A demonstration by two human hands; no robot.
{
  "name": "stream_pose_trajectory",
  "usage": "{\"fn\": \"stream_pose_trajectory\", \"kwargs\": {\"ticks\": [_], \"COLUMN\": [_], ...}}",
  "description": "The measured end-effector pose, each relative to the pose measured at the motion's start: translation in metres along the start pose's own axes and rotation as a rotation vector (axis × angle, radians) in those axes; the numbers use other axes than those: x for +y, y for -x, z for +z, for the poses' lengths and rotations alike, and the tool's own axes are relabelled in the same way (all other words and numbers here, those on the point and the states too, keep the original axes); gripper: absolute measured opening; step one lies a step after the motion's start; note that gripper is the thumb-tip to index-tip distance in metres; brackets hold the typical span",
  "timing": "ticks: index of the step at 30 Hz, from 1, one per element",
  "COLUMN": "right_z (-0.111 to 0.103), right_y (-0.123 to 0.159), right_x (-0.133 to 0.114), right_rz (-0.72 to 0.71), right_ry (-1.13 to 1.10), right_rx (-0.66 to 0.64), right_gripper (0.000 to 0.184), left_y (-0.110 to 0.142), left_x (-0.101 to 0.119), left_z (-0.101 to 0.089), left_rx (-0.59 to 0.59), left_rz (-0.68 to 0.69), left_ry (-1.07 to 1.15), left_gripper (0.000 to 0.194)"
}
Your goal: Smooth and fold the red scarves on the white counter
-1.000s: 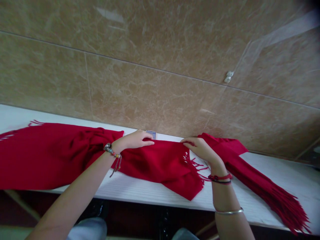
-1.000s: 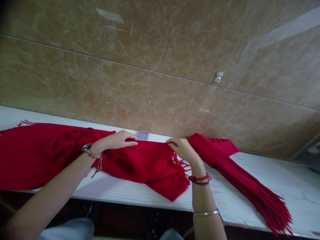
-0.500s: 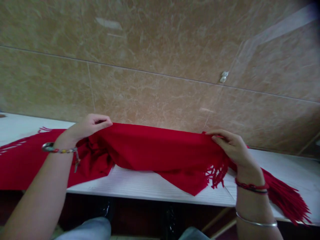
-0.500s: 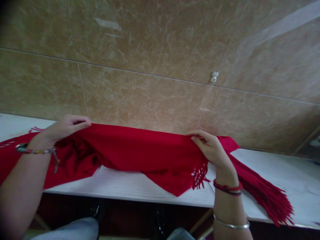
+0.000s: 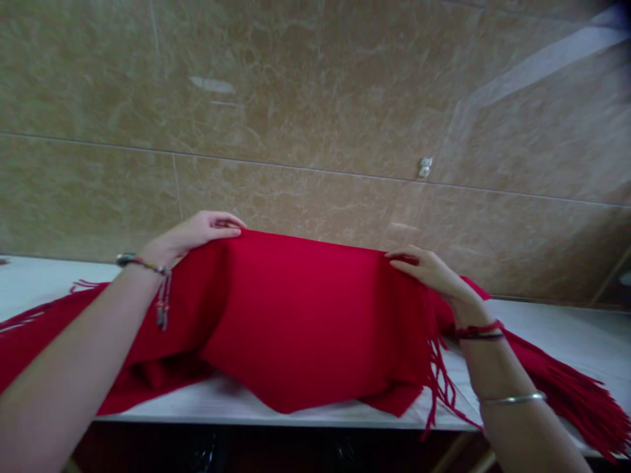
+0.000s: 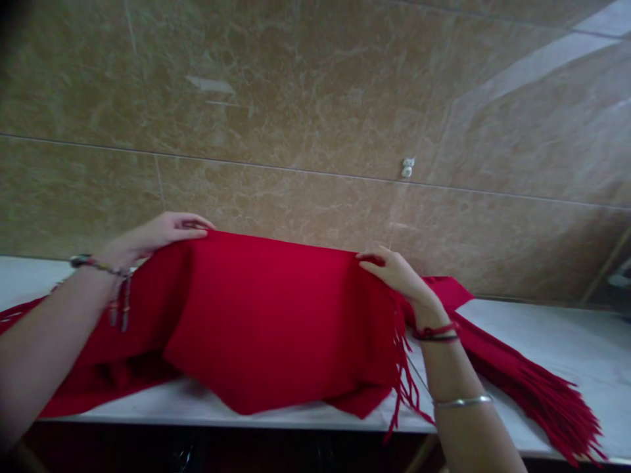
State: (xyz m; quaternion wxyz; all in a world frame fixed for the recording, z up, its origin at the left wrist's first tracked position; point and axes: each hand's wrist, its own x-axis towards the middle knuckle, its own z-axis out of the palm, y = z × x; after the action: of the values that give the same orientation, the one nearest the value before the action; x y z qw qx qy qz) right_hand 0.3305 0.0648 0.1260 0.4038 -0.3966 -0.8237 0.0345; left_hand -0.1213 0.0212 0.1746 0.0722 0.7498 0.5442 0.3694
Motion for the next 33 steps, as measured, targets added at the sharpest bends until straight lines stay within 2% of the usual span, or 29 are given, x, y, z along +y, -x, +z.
{"fn": "stream_pose_trajectory", "kwargs": {"ticks": [1, 3, 5, 6, 9, 12, 17, 21, 25, 28, 31, 33], "right_z": [0.011, 0.039, 0.074, 0.092, 0.138, 0.164, 0.17, 0.171, 0.181, 0.186, 0.182, 0.173], "right_y": [-0.012, -0.032, -0.042, -0.043, -0.034, -0.019, -0.009, -0.012, -0.01, -0.003, -0.002, -0.007], "right_x": [0.009, 0.024, 0.037, 0.043, 0.063, 0.087, 0.127, 0.143, 0.142, 0.135, 0.125, 0.114], "right_rz": [-0.008, 0.026, 0.112, 0.133, 0.186, 0.261, 0.408, 0.494, 0.544, 0.529, 0.482, 0.462], "right_ry": [0.108, 0.322, 0.493, 0.513, 0.538, 0.552, 0.579, 0.616, 0.681, 0.733, 0.759, 0.722], "right_rx": [-0.045, -0.183, -0.323, -0.35, -0.406, -0.422, -0.378, -0.314, -0.221, -0.153, -0.121, -0.111], "right_gripper": [0.025, 0.034, 0.042, 0.041, 0.034, 0.032, 0.033, 0.03, 0.032, 0.033, 0.034, 0.035], "left_y": [-0.019, -0.047, -0.061, -0.063, -0.058, -0.047, -0.039, -0.04, -0.039, -0.038, -0.039, -0.04], "left_x": [-0.014, -0.042, -0.067, -0.076, -0.099, -0.118, -0.15, -0.164, -0.17, -0.169, -0.162, -0.15], "left_z": [0.009, 0.033, 0.065, 0.083, 0.13, 0.159, 0.175, 0.181, 0.189, 0.193, 0.194, 0.191], "left_rx": [-0.106, -0.224, -0.261, -0.244, -0.218, -0.247, -0.278, -0.27, -0.245, -0.246, -0.252, -0.237], "left_rz": [-0.002, 0.009, -0.001, -0.015, -0.057, -0.09, -0.133, -0.113, -0.063, -0.03, -0.006, 0.0], "left_ry": [-0.094, -0.311, -0.524, -0.617, -0.699, -0.734, -0.769, -0.779, -0.8, -0.829, -0.864, -0.882], "left_gripper": [0.048, 0.036, 0.028, 0.027, 0.025, 0.022, 0.024, 0.027, 0.029, 0.031, 0.03, 0.031]}}
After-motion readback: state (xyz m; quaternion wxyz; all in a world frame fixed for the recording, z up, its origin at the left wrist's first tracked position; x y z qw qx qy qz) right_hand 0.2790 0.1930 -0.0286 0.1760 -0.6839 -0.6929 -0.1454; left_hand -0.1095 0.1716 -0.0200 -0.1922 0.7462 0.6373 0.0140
